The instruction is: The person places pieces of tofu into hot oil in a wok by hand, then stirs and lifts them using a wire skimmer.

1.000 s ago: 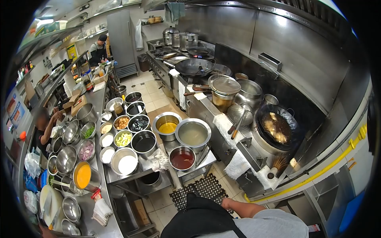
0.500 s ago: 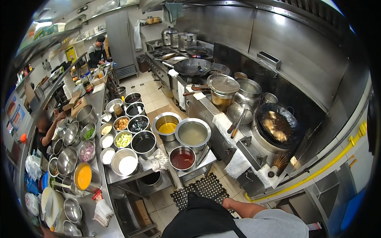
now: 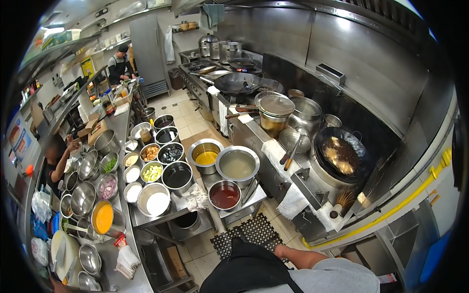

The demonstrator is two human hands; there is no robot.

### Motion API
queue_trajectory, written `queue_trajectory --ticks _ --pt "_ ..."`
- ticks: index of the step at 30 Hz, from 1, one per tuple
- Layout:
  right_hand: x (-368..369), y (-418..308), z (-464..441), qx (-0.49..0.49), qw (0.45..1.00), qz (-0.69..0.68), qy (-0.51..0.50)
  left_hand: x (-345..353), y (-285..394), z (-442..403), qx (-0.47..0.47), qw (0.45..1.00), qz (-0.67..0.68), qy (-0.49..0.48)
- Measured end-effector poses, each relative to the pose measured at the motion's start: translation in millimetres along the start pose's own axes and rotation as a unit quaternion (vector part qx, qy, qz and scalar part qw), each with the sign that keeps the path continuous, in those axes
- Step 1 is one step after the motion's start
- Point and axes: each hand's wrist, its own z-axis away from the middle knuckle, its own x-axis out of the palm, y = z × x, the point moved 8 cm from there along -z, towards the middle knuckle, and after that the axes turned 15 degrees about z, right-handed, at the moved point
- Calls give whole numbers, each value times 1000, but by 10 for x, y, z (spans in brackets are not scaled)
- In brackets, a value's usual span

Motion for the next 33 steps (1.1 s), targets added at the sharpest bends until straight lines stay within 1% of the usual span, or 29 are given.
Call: queue_trajectory --ticks 1,3,4,5,7,9,11,13,14,16,17,19,23,25,26,27,31,33 --pt "10 -1 -14 0 1000 1 0 -4 17 13 7 1000 -5 1" --pt "45 30 -27 27 999 -16 -10 -78 101 29 -14 1000 8 -11" --pt "42 35 -25 27 999 -16 -10 -97 120 32 -33 999 22 -23" --pt "30 31 -5 21 999 -26 -18 -97 119 16 -33 999 22 -23" --pt "-36 20 54 16 999 -36 -27 -15 -6 -3 -58 997 5 -41" --pt "-178 54 186 75 990 -105 -49 -19 -10 -1 -47 998 3 -32" --pt "-129 72 152 69 992 -95 -46 -25 18 5 -36 999 1 -23" --pt "-65 94 86 64 993 -86 -43 -57 72 19 -22 997 71 -5" --pt "-47 96 60 63 994 -78 -44 -79 98 13 -22 997 72 -4" --pt "2 101 31 61 995 -70 -45 40 -60 47 -167 974 129 -85" --pt "-32 108 52 76 993 -92 -27 73 -99 54 -167 974 129 -85" --pt "-158 87 132 89 989 -114 -8 71 -107 34 -87 991 99 -35" --pt "-259 65 197 83 990 -113 -31 78 -123 49 -95 991 92 -30" --pt "-237 52 179 73 991 -106 -43 115 -168 50 -123 991 39 -39" --pt "-199 80 151 88 989 -116 -35 120 -176 48 -123 991 39 -39" --pt "-163 110 123 104 986 -126 -27 114 -169 45 -114 992 35 -35" --pt "-79 147 48 109 986 -120 -35 85 -134 45 -76 997 15 -18" --pt "-80 137 39 97 989 -109 -38 45 -74 40 -86 996 14 -25"
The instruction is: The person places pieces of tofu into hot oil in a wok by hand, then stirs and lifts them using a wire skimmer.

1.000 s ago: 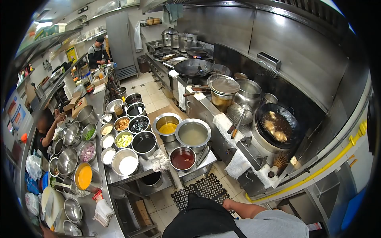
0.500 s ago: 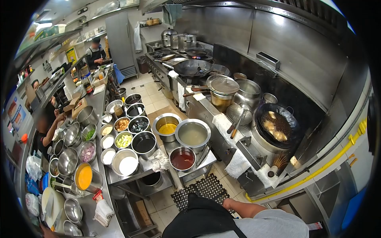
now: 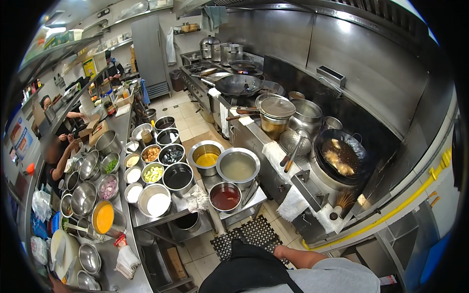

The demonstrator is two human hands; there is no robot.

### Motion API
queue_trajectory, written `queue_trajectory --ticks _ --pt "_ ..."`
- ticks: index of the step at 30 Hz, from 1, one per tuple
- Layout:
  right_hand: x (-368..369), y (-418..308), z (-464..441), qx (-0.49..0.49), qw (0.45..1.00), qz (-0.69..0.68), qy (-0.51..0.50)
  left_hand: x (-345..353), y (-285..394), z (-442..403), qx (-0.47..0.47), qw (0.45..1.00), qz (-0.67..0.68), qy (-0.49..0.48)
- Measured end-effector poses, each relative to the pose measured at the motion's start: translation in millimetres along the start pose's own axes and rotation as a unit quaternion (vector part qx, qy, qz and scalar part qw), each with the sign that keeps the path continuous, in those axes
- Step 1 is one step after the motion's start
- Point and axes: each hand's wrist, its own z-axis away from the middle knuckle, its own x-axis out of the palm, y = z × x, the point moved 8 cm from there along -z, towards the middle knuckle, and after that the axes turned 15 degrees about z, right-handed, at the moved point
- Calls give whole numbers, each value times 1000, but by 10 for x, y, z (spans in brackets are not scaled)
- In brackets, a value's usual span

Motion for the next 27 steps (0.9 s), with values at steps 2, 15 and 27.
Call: queue_trajectory --ticks 2,15,27 --pt "7 3 -14 -3 1000 1 0 -20 23 -8 -7 1000 4 -8" --pt "225 39 -183 -43 998 26 34 0 14 -39 5 1000 16 -24" --pt "305 54 -236 -40 998 47 -21 -28 28 -25 -33 997 -42 -48"
